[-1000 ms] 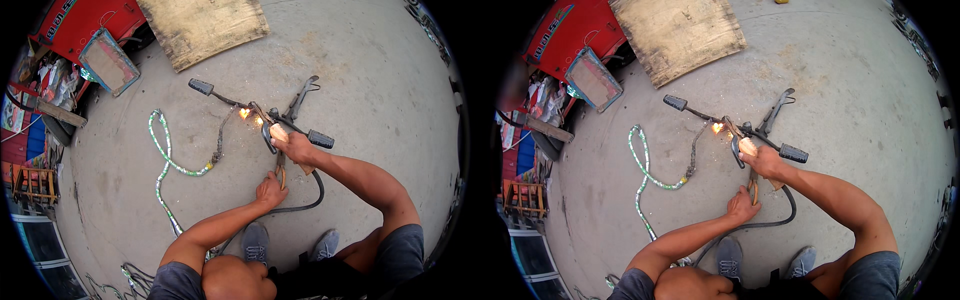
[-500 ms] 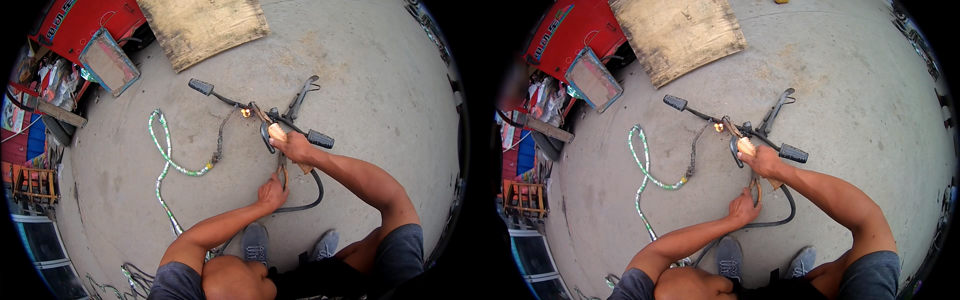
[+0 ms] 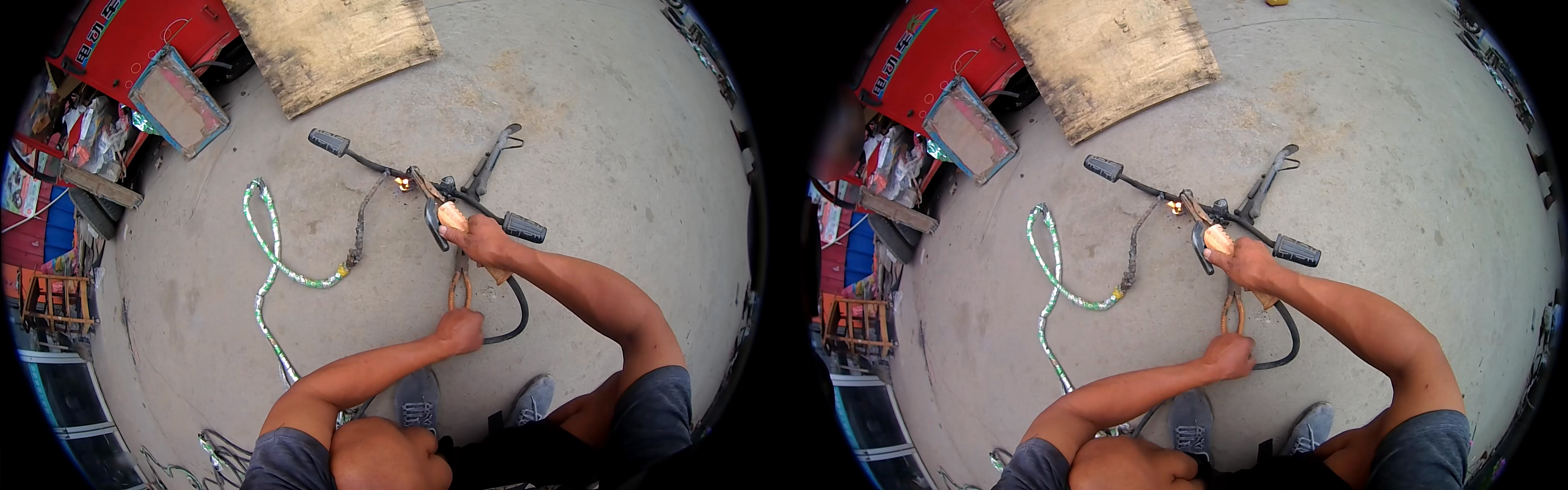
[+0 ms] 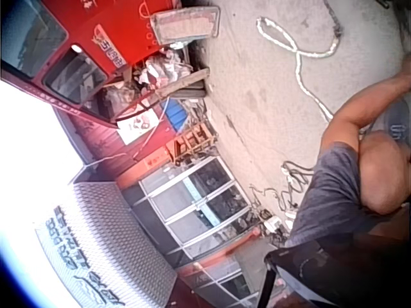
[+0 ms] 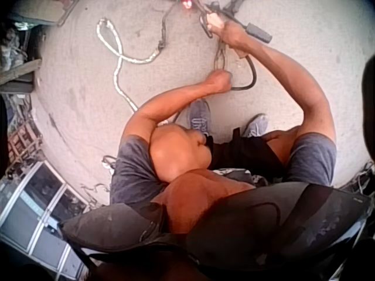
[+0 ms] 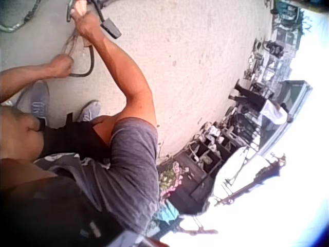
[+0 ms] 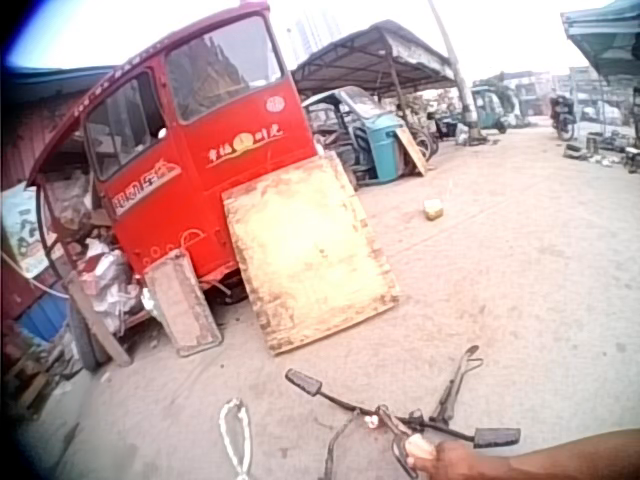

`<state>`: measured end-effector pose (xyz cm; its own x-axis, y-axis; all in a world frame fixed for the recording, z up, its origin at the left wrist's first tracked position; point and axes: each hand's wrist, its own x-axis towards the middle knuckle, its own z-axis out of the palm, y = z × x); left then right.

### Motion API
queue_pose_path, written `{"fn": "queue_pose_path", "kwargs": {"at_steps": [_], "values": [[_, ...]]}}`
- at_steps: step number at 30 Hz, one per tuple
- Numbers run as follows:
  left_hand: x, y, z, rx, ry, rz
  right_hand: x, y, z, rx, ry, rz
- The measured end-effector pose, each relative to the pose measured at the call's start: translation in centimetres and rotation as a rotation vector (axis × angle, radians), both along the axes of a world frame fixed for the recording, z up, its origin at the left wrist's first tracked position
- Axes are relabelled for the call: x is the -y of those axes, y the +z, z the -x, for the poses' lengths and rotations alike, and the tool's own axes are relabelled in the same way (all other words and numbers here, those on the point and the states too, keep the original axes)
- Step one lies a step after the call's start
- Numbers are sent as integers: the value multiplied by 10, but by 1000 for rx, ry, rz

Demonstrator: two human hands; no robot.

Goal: The person welds a metal handlebar assembly on the ground using a welding torch and grounding clamp. They position the clamp, apply the torch to create welds, and use pliers to adjust the workpiece during the process.

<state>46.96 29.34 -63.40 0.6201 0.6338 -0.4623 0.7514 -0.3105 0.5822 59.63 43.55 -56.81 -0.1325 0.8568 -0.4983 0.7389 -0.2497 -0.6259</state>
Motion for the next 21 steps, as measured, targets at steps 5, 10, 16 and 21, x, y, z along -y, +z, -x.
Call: {"fn": "queue_pose_path", "kwargs": {"at_steps": [5,10,16,21], "values": [[3,7,-4,49,-16,7,0,9,2,-10,-7,50],[4,7,-3,58,-50,6,1,2,1,5,0,-8],[7,2,-3,65,-82,14,0,4,1,-4,-11,27],[7,1,-2,68,-102,21,-1,8,2,-28,-7,65]]}}
